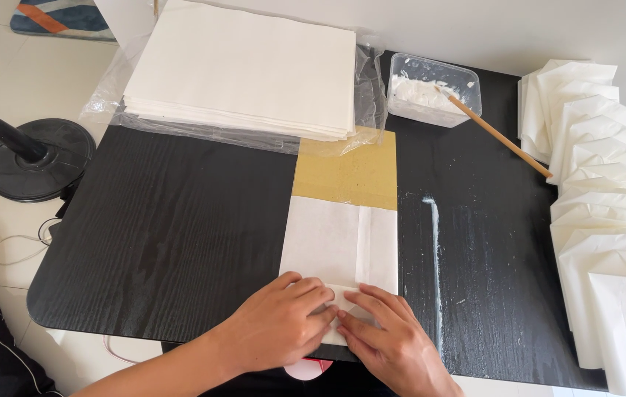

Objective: Applying adhesive with a brush and folding the bottom of a white plastic bag to form the seal.

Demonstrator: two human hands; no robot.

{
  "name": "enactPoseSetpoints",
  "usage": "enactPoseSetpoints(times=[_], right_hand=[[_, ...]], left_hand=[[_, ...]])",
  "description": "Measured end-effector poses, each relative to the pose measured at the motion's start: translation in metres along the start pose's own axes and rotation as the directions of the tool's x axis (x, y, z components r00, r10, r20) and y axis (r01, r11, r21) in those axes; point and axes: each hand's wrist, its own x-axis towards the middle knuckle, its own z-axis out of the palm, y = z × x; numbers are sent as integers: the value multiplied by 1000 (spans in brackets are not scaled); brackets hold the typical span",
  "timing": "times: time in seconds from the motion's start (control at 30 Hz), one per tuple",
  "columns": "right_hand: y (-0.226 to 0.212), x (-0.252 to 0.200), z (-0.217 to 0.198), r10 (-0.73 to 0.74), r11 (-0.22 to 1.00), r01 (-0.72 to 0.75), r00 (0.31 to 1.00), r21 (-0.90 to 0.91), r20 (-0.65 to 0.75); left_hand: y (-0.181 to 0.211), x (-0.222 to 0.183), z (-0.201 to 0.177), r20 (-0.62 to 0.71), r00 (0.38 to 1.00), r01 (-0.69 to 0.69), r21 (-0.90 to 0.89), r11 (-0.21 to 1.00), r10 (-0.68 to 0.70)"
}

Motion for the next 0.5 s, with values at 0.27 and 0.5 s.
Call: enactPoseSetpoints(times=[0.27, 0.5], right_hand=[[7, 1, -18, -95, 993, 103, 989, -64, 116], [18, 3, -31, -93, 995, 85, 976, 50, 195]], left_hand=[[1, -13, 9, 11, 999, 42, -11, 999, -42], [-17, -21, 12, 130, 988, 105, -186, 977, -82]])
